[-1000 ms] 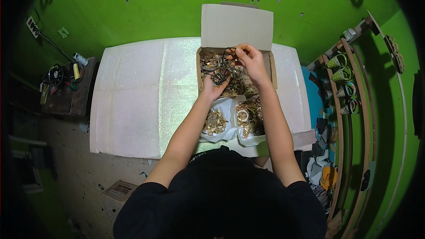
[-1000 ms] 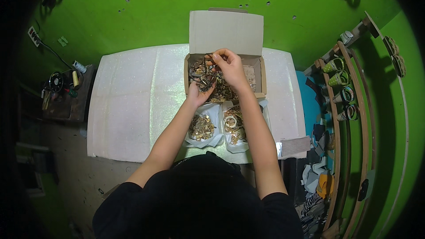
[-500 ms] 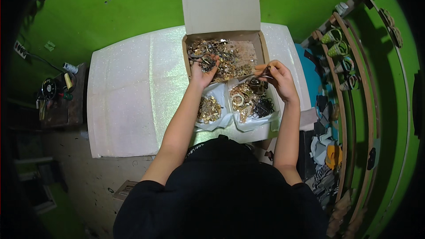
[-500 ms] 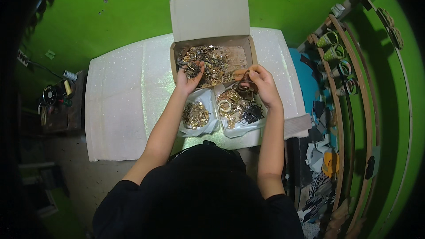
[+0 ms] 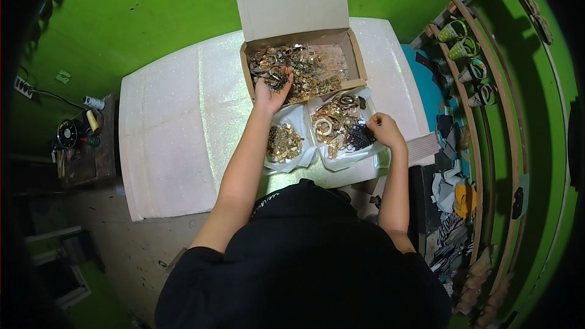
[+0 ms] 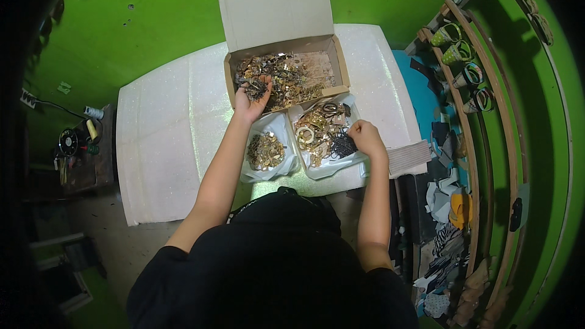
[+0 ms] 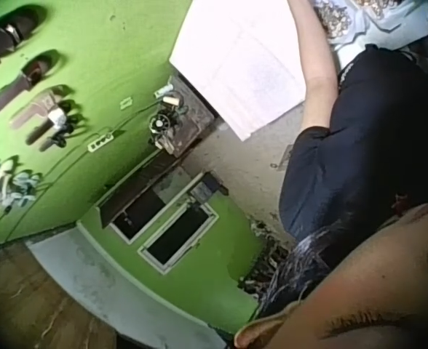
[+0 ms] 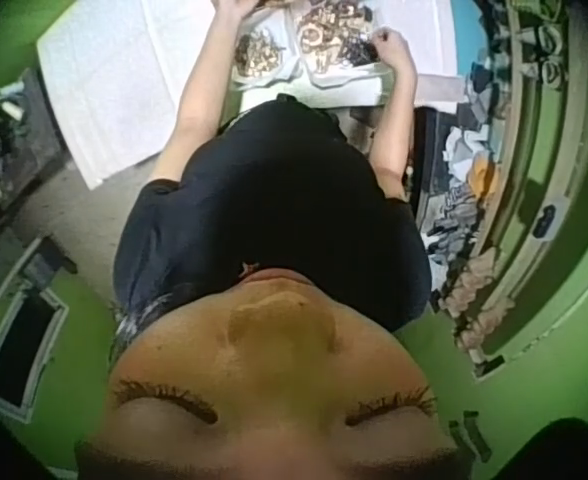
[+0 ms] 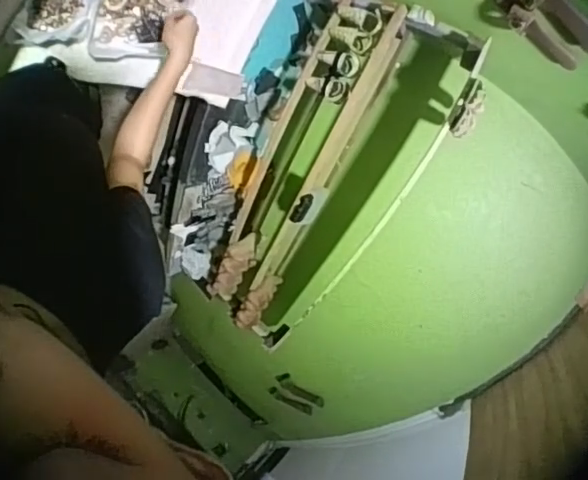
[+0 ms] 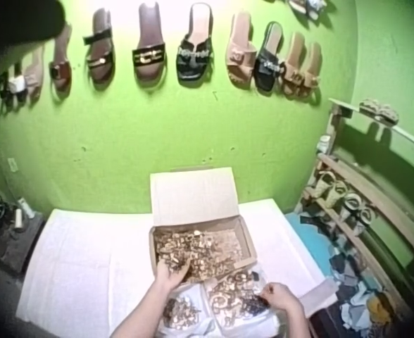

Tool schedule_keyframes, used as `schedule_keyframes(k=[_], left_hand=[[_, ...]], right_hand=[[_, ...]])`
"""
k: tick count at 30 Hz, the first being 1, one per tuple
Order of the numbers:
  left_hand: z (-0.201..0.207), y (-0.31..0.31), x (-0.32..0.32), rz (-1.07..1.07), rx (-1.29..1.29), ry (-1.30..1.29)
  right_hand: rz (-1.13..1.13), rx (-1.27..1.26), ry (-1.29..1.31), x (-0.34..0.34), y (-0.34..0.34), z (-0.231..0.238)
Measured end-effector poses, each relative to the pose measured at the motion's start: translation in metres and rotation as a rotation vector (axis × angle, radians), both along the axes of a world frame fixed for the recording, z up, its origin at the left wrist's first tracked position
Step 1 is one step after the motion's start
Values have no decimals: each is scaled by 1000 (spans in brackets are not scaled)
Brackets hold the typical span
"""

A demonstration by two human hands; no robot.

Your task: Sort small decorative or functional metallic shoe components into separate bins.

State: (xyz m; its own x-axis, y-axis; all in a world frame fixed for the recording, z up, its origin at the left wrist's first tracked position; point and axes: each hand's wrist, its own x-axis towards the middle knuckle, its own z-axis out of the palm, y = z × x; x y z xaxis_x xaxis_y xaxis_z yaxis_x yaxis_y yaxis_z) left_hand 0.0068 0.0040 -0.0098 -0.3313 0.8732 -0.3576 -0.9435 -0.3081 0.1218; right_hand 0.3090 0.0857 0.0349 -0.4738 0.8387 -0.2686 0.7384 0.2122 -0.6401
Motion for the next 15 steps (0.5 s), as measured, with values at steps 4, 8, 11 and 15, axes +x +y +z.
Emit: schedule_keyframes(k=[4, 8, 11, 15], left_hand=[[-5, 1, -2, -14, 58, 10], [-5, 1, -1, 10, 0, 15], [-2, 0, 0, -7, 23, 17], [1, -1, 0, 3, 9, 3]], right_hand=[[13, 112, -223, -11, -12, 2], [-86, 276, -523, -24, -19, 3], [-149, 203, -581, -35, -20, 7], [-75, 167, -492, -65, -23, 16]])
